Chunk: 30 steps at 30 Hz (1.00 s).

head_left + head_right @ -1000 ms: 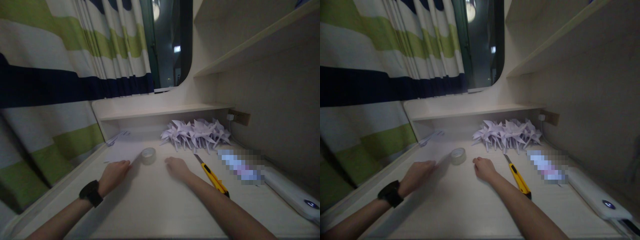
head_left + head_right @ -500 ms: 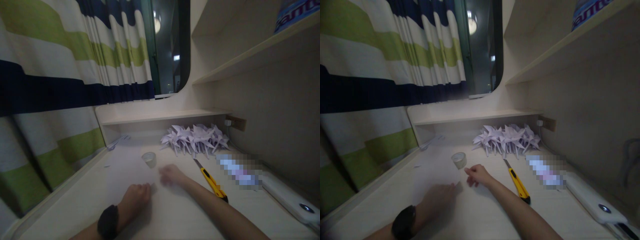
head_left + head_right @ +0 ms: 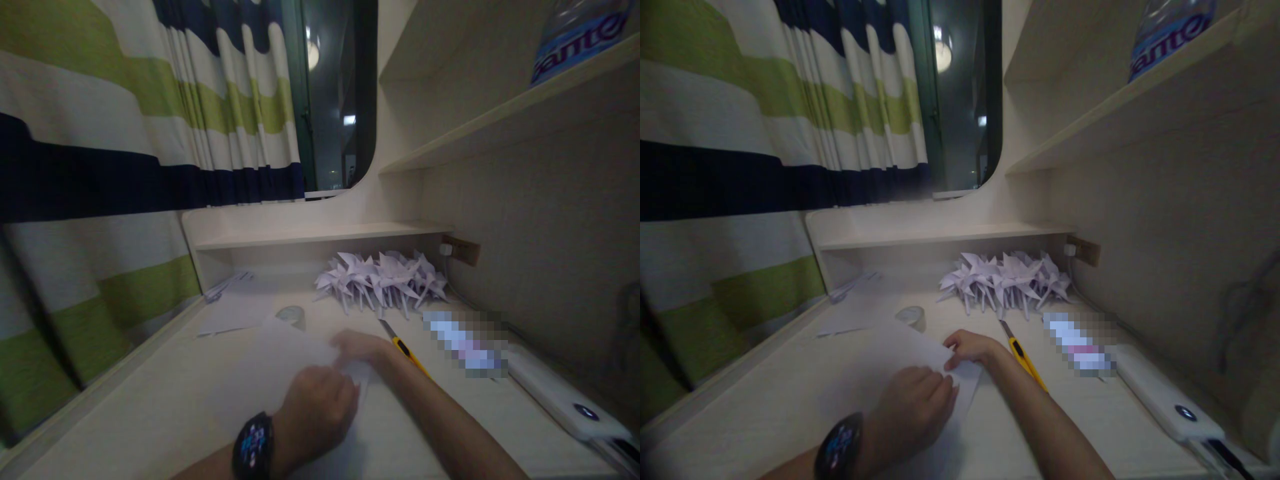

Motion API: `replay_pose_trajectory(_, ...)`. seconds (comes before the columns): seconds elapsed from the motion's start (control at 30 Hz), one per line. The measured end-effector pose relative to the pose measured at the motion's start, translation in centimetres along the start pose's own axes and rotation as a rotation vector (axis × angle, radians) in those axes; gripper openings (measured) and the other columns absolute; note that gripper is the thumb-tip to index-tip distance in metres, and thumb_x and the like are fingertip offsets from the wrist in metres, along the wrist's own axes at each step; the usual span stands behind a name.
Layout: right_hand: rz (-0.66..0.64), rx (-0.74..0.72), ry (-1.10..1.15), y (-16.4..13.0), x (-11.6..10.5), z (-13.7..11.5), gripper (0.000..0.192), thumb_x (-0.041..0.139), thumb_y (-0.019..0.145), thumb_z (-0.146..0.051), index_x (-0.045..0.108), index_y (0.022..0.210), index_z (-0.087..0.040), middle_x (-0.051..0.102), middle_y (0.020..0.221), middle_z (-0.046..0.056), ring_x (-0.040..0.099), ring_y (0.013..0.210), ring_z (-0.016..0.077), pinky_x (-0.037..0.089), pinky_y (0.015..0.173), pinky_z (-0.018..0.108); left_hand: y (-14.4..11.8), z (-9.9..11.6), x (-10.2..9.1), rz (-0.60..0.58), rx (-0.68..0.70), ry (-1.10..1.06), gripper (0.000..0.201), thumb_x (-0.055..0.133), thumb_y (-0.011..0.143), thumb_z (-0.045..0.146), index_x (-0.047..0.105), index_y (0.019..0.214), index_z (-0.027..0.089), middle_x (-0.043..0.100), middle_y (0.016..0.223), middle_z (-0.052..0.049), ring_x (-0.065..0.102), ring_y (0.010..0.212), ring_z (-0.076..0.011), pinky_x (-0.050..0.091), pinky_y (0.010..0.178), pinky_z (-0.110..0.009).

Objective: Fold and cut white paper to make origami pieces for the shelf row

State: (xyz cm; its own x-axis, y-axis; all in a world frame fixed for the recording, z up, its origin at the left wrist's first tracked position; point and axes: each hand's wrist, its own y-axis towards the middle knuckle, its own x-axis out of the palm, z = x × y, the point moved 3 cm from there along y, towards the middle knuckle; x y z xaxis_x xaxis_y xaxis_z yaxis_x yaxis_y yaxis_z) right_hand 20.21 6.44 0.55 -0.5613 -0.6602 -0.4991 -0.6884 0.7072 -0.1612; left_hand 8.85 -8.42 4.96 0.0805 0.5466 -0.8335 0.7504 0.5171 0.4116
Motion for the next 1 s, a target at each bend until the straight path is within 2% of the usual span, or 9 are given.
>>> replay_pose_trajectory(0.07,0.002,-0.002,-0.084,-0.4,-0.9,0.2,0.044,0.078,0.051,-0.012,0.072,0.095,-0.018,0.07,0.08,-0.002,0.062,0.073,0.0153,0.047,0.067,0.023,0.3,-3.3,-0.8,-0.016,-0.149,0.032,0.026,0.038,0.094,0.021,0.059,0.077,0.021,0.061,0.069,-0.01,0.057,0.065,-0.0204,0.043,0.059,-0.035)
replay_pose_trajectory(0.13,-0.002,-0.011,-0.149,-0.7,-1.4,0.3,0.049,0.08,0.049,-0.013,0.072,0.097,-0.02,0.07,0.088,0.0,0.063,0.08,0.0171,0.047,0.072,0.024,0.5,-7.0,-0.8,-0.043,-0.336,0.081,0.028,0.039,0.093,0.024,0.059,0.074,0.019,0.062,0.074,-0.011,0.058,0.072,-0.0227,0.044,0.062,-0.035)
replay_pose_trajectory(0.2,0.006,-0.015,-0.19,-0.8,-1.5,0.4,0.045,0.081,0.052,-0.017,0.072,0.096,-0.019,0.07,0.091,0.001,0.063,0.083,0.0178,0.047,0.074,0.025,0.6,-10.1,0.1,-0.091,-0.429,0.093,0.026,0.04,0.093,0.027,0.061,0.08,0.019,0.064,0.085,-0.012,0.058,0.085,-0.026,0.045,0.067,-0.035)
replay_pose_trajectory(0.3,0.032,-0.003,-0.218,-0.8,-1.2,0.6,0.036,0.08,0.058,-0.024,0.073,0.093,-0.019,0.07,0.09,0.002,0.063,0.082,0.0174,0.047,0.073,0.024,0.5,-13.1,2.8,-0.208,-0.481,0.009,0.02,0.049,0.089,0.032,0.062,0.096,0.019,0.066,0.1,-0.012,0.059,0.095,-0.0265,0.045,0.072,-0.033)
replay_pose_trajectory(0.37,0.047,0.017,-0.219,-0.7,-1.0,0.8,0.036,0.079,0.059,-0.028,0.072,0.093,-0.02,0.07,0.089,0.002,0.064,0.08,0.0171,0.048,0.071,0.024,0.1,-14.2,4.6,-0.27,-0.513,-0.029,0.02,0.05,0.087,0.027,0.062,0.099,0.018,0.065,0.103,-0.014,0.06,0.098,-0.0265,0.045,0.074,-0.032)
replay_pose_trajectory(0.43,0.052,0.024,-0.218,-0.6,-0.9,0.9,0.036,0.079,0.06,-0.029,0.072,0.094,-0.02,0.07,0.088,0.002,0.064,0.079,0.0169,0.048,0.069,0.024,-0.2,-14.8,6.2,-0.336,-0.545,-0.049,0.017,0.048,0.086,0.021,0.064,0.09,0.016,0.067,0.093,-0.014,0.063,0.088,-0.0259,0.045,0.071,-0.032)
replay_pose_trajectory(0.5,0.039,0.015,-0.23,-0.5,-0.9,0.9,0.035,0.079,0.061,-0.03,0.072,0.094,-0.02,0.07,0.088,0.002,0.064,0.078,0.017,0.047,0.069,0.024,-0.3,-15.2,7.1,-0.35,-0.558,-0.057,0.019,0.046,0.084,0.016,0.065,0.084,0.015,0.067,0.087,-0.014,0.064,0.084,-0.0254,0.045,0.071,-0.032)
replay_pose_trajectory(0.8,0.001,0.049,-0.235,-0.3,-1.0,1.0,0.04,0.079,0.061,-0.032,0.072,0.098,-0.018,0.07,0.092,0.003,0.064,0.086,0.0189,0.047,0.075,0.025,1.4,-19.1,9.5,-0.344,-0.648,-0.124,0.022,0.046,0.085,0.017,0.065,0.076,0.013,0.069,0.082,-0.015,0.065,0.077,-0.0227,0.043,0.071,-0.03)
replay_pose_trajectory(1.0,0.003,0.061,-0.19,-0.4,-1.1,0.9,0.041,0.079,0.062,-0.036,0.071,0.098,-0.018,0.07,0.09,0.003,0.064,0.085,0.0192,0.047,0.074,0.025,1.7,-20.3,10.3,-0.266,-0.719,-0.158,0.024,0.046,0.087,0.024,0.067,0.085,0.013,0.071,0.09,-0.015,0.065,0.085,-0.0233,0.043,0.077,-0.029)
